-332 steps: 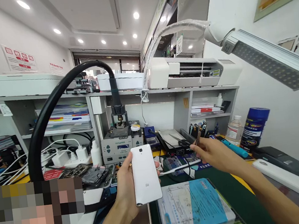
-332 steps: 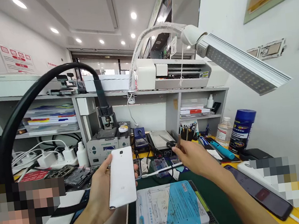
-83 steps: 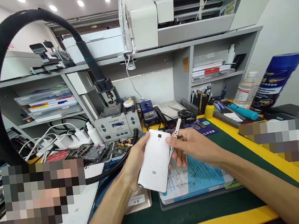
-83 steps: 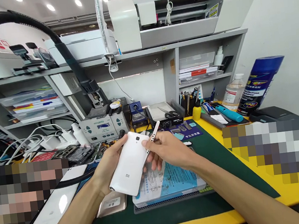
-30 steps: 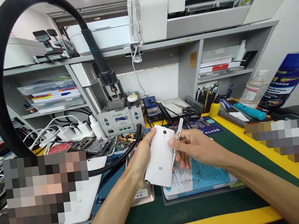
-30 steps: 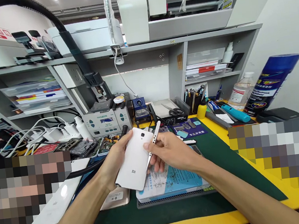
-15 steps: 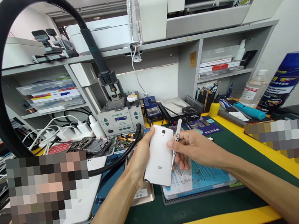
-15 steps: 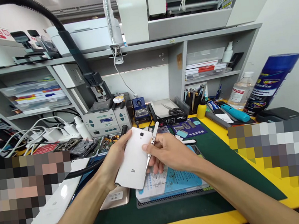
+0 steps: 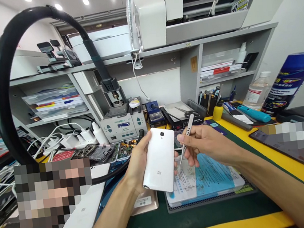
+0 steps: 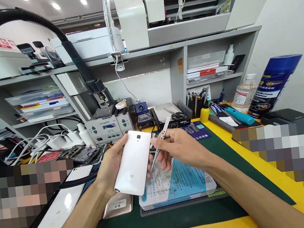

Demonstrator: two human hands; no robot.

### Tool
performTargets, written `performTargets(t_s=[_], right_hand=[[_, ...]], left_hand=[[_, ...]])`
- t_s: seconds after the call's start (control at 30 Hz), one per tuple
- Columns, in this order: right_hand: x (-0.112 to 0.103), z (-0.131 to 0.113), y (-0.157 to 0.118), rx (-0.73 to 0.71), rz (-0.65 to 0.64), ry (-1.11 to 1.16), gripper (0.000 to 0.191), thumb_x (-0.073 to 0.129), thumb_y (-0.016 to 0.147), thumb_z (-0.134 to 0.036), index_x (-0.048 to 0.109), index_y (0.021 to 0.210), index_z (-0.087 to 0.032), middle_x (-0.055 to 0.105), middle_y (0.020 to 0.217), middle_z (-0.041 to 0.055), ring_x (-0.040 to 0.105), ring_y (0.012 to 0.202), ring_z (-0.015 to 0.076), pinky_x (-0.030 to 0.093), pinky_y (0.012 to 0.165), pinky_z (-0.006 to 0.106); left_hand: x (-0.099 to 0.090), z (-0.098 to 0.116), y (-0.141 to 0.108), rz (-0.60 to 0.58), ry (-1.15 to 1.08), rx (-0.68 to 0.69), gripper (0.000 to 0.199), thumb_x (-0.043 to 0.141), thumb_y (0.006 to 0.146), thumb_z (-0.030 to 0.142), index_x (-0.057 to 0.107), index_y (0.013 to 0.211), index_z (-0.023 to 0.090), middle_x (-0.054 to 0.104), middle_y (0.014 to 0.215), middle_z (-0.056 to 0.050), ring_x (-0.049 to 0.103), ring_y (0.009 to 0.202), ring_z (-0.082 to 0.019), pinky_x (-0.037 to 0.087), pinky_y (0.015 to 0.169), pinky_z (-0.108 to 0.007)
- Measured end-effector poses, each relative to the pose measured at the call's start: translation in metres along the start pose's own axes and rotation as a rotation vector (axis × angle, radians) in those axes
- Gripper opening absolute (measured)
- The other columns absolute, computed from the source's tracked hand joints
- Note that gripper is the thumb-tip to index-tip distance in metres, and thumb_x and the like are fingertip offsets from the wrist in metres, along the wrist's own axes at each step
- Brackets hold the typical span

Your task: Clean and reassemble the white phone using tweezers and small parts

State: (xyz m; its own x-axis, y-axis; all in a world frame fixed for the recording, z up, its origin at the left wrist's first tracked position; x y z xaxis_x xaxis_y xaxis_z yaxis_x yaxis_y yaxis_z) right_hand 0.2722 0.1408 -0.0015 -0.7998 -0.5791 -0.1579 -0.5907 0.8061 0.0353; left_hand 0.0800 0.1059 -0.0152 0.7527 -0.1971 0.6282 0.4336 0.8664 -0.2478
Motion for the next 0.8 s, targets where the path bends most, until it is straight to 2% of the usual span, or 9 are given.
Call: performTargets(t_s=[0.13,0.33,0.57,0.7,0.8], right_hand=[[-0.003,-0.004,-0.002,-0.015,0.019,0.037,0.035,0.065,0.087,-0.049,0.056,0.079,-0.016,0.070,0.063,0.0037,0.067,0.050,0.0153,0.054,0.045,0.022],[-0.007,-0.002,-0.001,-0.014,0.082,0.067,0.037,0.066,0.086,-0.051,0.055,0.078,-0.016,0.070,0.063,0.0051,0.067,0.050,0.0158,0.053,0.045,0.024],[-0.010,-0.003,0.000,0.004,0.145,0.106,0.038,0.063,0.089,-0.048,0.055,0.072,-0.014,0.068,0.058,0.0052,0.064,0.046,0.0137,0.052,0.043,0.023],[-0.014,-0.002,0.000,0.001,0.167,0.135,0.035,0.064,0.090,-0.044,0.055,0.074,-0.014,0.068,0.058,0.0047,0.065,0.047,0.0144,0.052,0.043,0.023],[-0.019,0.000,0.001,-0.001,0.180,0.150,0.035,0.067,0.087,-0.044,0.056,0.073,-0.014,0.068,0.060,0.0051,0.065,0.047,0.0148,0.052,0.042,0.023]], left_hand=[[0.002,-0.001,0.002,0.050,0.035,0.027,0.063,0.041,0.089,0.063,0.063,0.119,0.013,0.072,0.094,-0.018,0.069,0.071,-0.029,0.056,0.068,-0.043],[-0.011,-0.015,0.014,0.304,0.192,0.131,0.050,0.050,0.089,0.055,0.062,0.112,0.012,0.072,0.089,-0.015,0.067,0.065,-0.024,0.054,0.060,-0.036],[-0.011,-0.014,0.017,0.487,0.528,0.262,0.037,0.064,0.082,0.050,0.062,0.089,0.013,0.066,0.067,-0.005,0.057,0.052,-0.014,0.041,0.047,-0.022],[-0.008,-0.015,0.018,0.583,0.733,0.283,0.034,0.065,0.082,0.046,0.057,0.096,0.016,0.065,0.068,-0.003,0.059,0.056,-0.016,0.043,0.049,-0.024],[-0.012,-0.017,0.020,0.639,0.888,0.264,0.029,0.060,0.084,0.045,0.056,0.092,0.017,0.064,0.069,-0.002,0.059,0.056,-0.016,0.041,0.050,-0.026]])
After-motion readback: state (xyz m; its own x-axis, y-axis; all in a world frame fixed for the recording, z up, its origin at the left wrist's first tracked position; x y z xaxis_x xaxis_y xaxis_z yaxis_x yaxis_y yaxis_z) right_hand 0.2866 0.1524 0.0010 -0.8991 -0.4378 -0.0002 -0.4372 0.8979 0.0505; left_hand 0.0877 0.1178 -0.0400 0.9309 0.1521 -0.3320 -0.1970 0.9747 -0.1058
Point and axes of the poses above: each hand's wrist, its own y-axis towards the middle knuckle, its own x-axis out of the palm, z = x × y, the point moved 1 cm from there along y, towards the middle knuckle
